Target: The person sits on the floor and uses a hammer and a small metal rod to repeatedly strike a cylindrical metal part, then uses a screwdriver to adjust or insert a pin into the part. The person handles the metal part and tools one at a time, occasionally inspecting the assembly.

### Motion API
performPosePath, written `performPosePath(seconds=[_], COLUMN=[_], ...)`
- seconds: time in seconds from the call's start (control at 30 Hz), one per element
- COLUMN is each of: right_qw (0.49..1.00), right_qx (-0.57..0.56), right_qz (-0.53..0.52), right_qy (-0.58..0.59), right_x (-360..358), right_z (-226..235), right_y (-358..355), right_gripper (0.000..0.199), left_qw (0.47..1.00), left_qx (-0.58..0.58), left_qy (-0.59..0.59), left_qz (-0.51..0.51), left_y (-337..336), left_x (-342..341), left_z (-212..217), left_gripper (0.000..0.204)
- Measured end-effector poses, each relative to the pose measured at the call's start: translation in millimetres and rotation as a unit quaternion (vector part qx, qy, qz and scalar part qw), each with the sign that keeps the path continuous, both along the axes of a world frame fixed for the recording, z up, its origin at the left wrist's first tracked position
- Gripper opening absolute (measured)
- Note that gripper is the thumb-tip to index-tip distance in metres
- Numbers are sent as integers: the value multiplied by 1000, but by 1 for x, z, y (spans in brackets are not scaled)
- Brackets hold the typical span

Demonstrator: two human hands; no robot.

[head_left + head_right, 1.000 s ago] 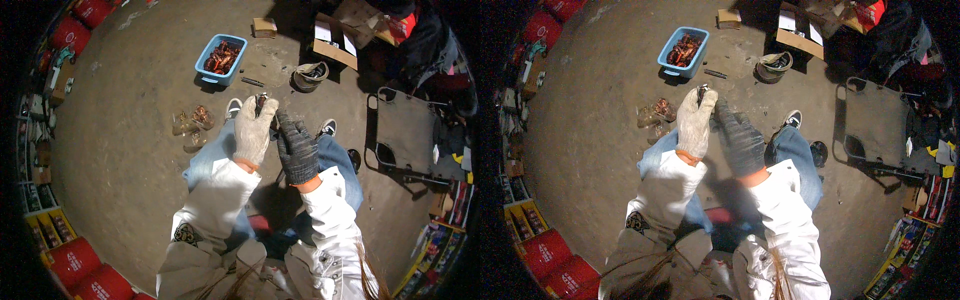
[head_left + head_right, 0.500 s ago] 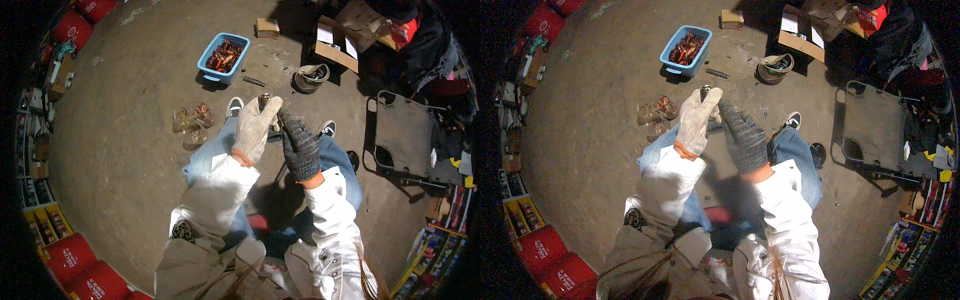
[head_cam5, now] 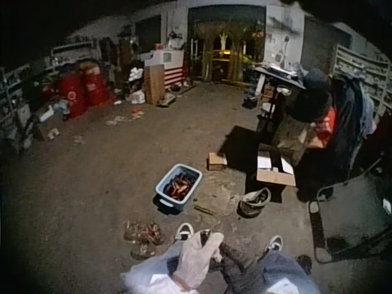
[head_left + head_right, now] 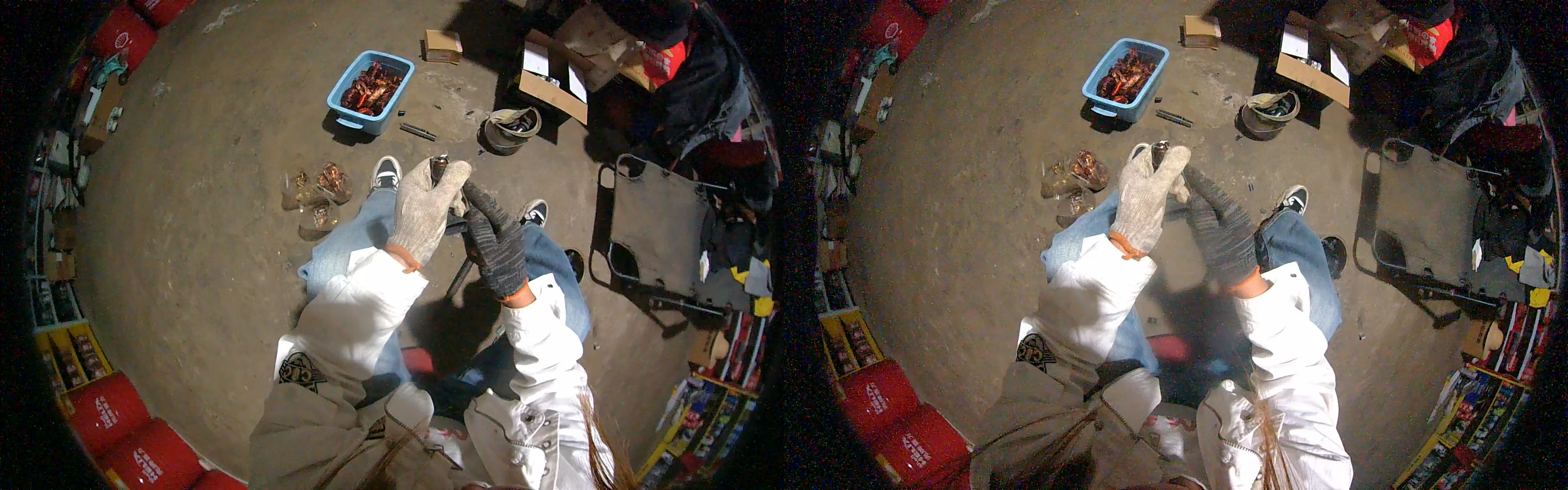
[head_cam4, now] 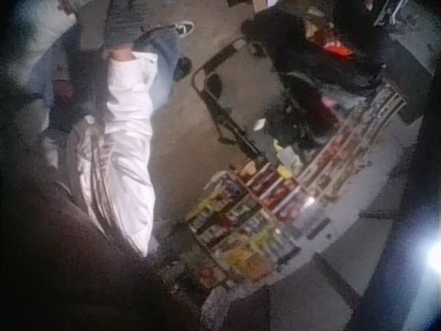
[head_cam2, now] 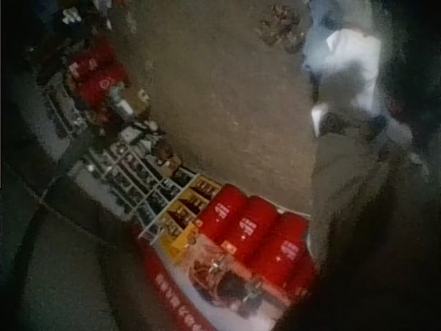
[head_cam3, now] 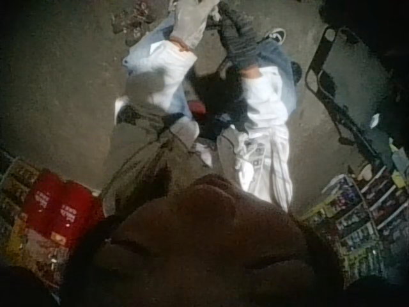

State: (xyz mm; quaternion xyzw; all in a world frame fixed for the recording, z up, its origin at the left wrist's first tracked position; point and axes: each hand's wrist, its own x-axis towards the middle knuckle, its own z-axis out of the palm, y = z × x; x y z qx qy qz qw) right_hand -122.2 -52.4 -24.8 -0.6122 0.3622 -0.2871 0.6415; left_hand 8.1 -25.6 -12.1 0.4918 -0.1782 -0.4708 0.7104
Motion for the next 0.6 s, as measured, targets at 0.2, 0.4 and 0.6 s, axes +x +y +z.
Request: performPosePath(seconds=[0.2, 0.4, 0.6], right_qw=[992, 988, 993], right_qx=[-115, 94, 28], right_qz=[38, 105, 100], right_qy=[27, -65, -52], right_x=[-2, -17, -22], right_z=[-4, -4, 5], right_y=[-10, -16, -23], right_gripper=[38, 43, 42], left_qw=[1000, 998, 995], left_qx=[-12, -37, -53], left_qy=[3, -4, -27], left_qz=[-11, -52, -81], left_y=[2, 1, 1], left_x=[1, 4, 4], left_z=[-6, 0, 7], left_gripper=[19, 16, 17])
